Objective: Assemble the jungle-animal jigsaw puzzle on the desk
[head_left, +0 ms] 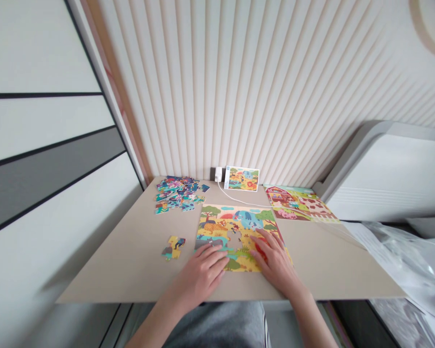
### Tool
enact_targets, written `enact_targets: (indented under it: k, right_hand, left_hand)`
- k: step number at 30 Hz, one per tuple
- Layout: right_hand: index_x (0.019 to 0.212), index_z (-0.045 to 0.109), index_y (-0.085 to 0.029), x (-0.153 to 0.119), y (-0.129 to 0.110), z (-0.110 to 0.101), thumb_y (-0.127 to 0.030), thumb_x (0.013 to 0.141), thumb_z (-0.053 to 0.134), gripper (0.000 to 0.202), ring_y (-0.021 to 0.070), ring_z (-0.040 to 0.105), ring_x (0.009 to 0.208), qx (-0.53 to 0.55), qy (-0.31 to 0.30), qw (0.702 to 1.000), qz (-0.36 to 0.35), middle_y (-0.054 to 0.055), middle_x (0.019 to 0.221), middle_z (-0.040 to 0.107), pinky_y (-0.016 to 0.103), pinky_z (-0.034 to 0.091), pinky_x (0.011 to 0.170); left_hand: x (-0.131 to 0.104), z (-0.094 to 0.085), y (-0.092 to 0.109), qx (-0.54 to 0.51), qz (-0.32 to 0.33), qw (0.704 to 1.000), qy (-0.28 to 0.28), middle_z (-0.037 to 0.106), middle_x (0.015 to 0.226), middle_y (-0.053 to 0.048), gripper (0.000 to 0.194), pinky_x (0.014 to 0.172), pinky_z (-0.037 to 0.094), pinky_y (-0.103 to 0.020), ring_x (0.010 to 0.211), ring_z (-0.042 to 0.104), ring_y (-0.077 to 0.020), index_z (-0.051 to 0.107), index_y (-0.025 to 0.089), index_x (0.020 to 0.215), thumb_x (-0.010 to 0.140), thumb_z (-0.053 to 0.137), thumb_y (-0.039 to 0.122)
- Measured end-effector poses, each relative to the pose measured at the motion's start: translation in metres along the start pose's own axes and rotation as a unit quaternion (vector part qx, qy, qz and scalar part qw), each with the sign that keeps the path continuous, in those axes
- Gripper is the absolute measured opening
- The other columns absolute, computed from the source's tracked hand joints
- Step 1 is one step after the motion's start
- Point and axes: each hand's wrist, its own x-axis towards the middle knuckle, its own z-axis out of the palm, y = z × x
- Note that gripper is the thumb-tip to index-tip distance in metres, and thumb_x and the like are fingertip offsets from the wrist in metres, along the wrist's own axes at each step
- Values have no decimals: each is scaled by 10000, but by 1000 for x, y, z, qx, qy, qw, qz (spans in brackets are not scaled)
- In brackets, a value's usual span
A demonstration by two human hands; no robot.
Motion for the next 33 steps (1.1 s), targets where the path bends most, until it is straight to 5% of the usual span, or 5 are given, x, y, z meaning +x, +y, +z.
enact_targets:
  k: [6, 11, 19, 25, 33]
  right_hand:
    - [1201, 730, -242, -29, 65, -9, -428, 1047, 475, 352, 307, 643, 1230, -17, 93, 991, 96, 114, 1304, 711, 509, 497, 1056]
    - [1099, 743, -227, -45, 95, -5, -472, 1035, 462, 378, 295, 701, 1099, 4, 117, 978, 170, 120, 1191, 757, 441, 544, 974]
    - [1111, 734, -228, -40, 84, 1, -440, 1042, 434, 373, 292, 696, 1071, -26, 90, 987, 134, 117, 1165, 761, 453, 522, 983]
    - [1099, 734, -225, -43, 88, 3, -433, 1040, 446, 360, 282, 688, 1072, -26, 94, 986, 139, 111, 1167, 756, 445, 517, 989]
    - [1084, 734, -226, -43, 88, 4, -433, 1042, 444, 359, 297, 688, 1073, -23, 94, 986, 133, 123, 1169, 752, 464, 523, 991]
  left_hand:
    - [-59, -34, -60, 119, -151, 981, 19, 686, 1329, -105, 411, 1119, 477, -522, 1252, 624, -296, 613, 239, 1399, 996, 532, 219]
    - [-88, -50, -90, 93, -196, 976, -4, 613, 1462, -88, 556, 1136, 473, -462, 1329, 583, -283, 503, 261, 1505, 962, 606, 323]
    - [-78, -51, -99, 74, -229, 970, -18, 634, 1388, -98, 629, 1078, 498, -457, 1262, 605, -301, 512, 264, 1498, 933, 680, 482]
    - [-81, -50, -98, 111, -210, 971, 23, 649, 1253, -97, 605, 1058, 499, -492, 1160, 631, -317, 605, 283, 1401, 873, 758, 535]
    - [-63, -39, -77, -50, -252, 954, 155, 624, 1073, -60, 184, 840, 592, -323, 929, 685, -198, 691, 254, 1123, 1024, 580, 364]
